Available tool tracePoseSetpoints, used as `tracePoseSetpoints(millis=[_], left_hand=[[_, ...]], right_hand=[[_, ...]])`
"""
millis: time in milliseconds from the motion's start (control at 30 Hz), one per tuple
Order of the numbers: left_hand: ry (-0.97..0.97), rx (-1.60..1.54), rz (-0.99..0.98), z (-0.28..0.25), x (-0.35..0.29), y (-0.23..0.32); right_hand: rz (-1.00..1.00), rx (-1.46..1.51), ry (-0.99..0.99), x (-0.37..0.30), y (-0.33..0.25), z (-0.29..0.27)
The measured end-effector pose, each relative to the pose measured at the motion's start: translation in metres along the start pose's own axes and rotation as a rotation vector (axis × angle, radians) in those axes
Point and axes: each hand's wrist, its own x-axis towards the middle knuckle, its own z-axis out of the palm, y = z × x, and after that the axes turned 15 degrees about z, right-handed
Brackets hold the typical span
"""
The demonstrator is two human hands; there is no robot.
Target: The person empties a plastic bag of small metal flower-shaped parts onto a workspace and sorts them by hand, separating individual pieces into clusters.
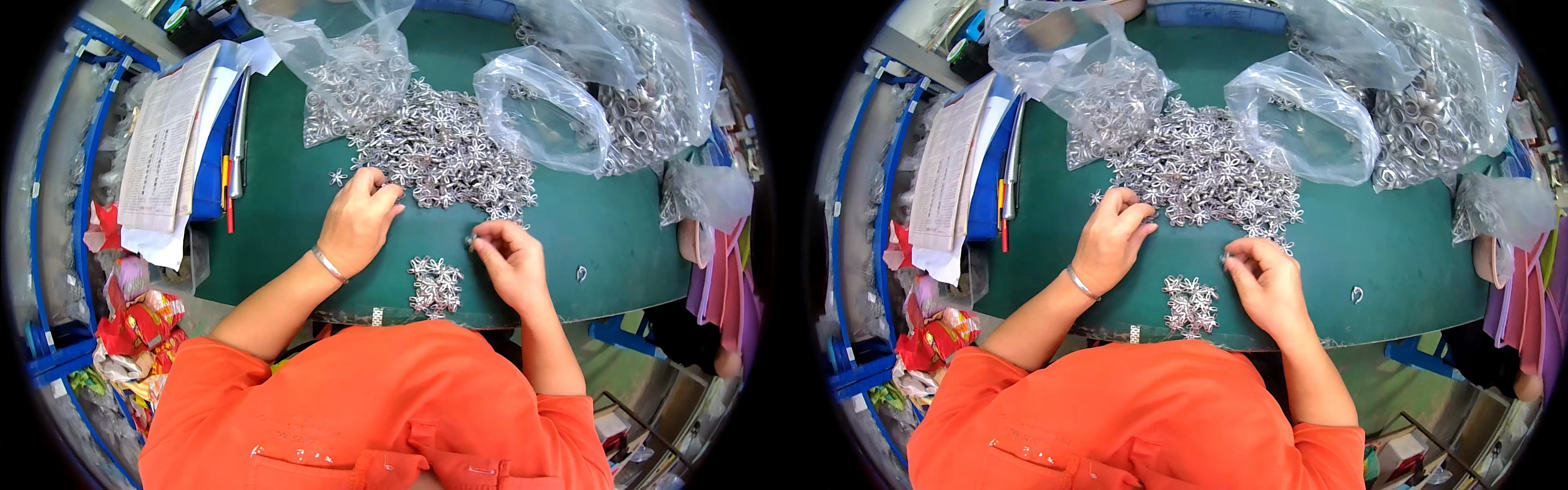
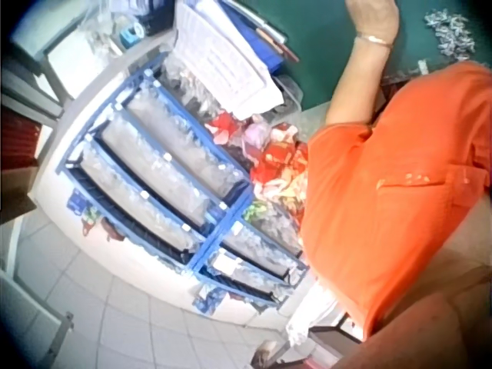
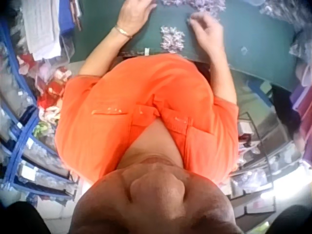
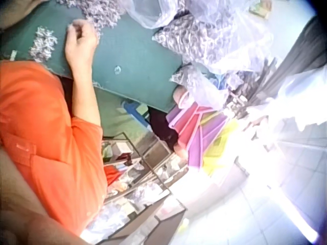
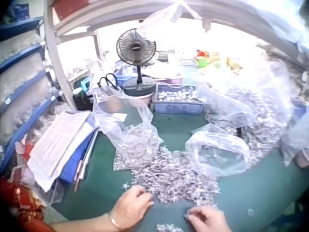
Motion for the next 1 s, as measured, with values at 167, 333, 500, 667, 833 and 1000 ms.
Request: tracePoseSetpoints(millis=[167,333,500,667,833,1000], left_hand=[[0.082,-0.096,-0.046,-0.002,-0.003,0.004],[-0.113,-0.556,-0.376,-0.016,-0.002,0.016],[-0.053,-0.336,-0.284,-0.014,-0.002,0.018],[-0.045,-0.328,-0.146,-0.020,-0.007,0.010],[-0.098,-0.230,-0.079,-0.012,-0.011,0.015],[-0.135,-0.444,-0.291,-0.012,-0.008,0.014]], right_hand=[[-0.206,-0.217,0.185,-0.002,0.002,-0.008],[-0.241,-0.264,0.114,-0.007,0.000,-0.013],[-0.262,-0.388,0.140,-0.011,0.000,-0.001],[-0.262,-0.419,0.151,-0.012,0.000,0.002],[-0.289,-0.441,0.161,-0.011,0.001,0.001],[0.107,0.164,-0.156,-0.010,0.004,0.002]])
